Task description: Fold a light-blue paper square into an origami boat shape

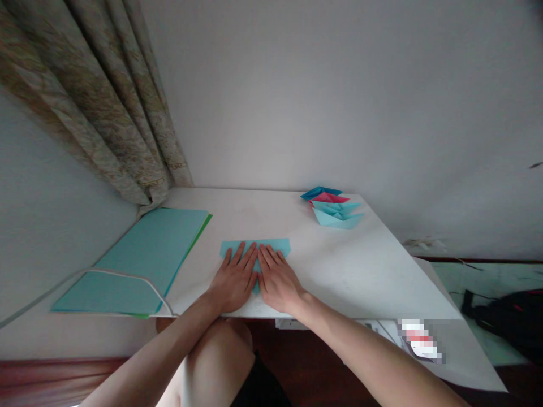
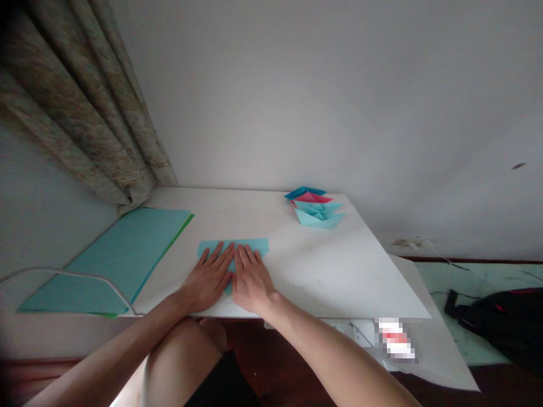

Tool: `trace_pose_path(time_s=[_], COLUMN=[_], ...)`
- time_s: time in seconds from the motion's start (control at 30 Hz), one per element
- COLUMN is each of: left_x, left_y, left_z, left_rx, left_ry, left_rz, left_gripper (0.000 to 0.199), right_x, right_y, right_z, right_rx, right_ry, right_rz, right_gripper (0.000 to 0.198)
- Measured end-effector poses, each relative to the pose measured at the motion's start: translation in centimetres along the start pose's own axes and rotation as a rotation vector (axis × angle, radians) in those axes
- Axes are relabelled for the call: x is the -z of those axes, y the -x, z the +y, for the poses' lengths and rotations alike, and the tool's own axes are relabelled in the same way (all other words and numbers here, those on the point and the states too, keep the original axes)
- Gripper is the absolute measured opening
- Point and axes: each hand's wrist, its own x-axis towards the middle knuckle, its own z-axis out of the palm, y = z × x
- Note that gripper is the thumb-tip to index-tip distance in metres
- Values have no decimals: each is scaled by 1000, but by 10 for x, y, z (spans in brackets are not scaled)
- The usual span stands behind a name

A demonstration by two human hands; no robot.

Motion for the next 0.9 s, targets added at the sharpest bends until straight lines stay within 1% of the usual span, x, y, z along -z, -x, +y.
trace_pose_path(time_s=[0.07, 0.13, 0.27, 0.33, 0.4, 0.47, 0.53, 0.7, 0.9], left_x=[0, 2, 8, 10, 12, 15, 19, 30, 31], left_y=[2, 4, 5, 4, 3, 1, 0, -3, -4], left_z=[-2, -4, -8, -9, -9, -8, -7, -5, -6], left_rx=[-1, -2, -36, -40, -31, -18, -12, -24, -32], left_ry=[-1, 7, 49, 63, 68, 68, 65, 65, 81], left_rz=[12, 9, -48, -84, -119, -156, -199, -281, -285], left_gripper=[59, 62, 70, 73, 76, 78, 79, 83, 87], right_x=[1, 4, 13, 15, 15, 15, 15, 18, 22], right_y=[-2, -4, -7, -6, -5, -3, -1, 0, -1], right_z=[4, 14, 38, 43, 42, 37, 31, 24, 24], right_rx=[-7, -40, -177, -228, -245, -228, -202, -176, -167], right_ry=[-4, -3, 21, 37, 48, 47, 36, -2, -21], right_rz=[-11, -23, -55, -35, -12, -2, -7, -55, -116], right_gripper=[59, 55, 53, 60, 77, 94, 106, 115, 119])
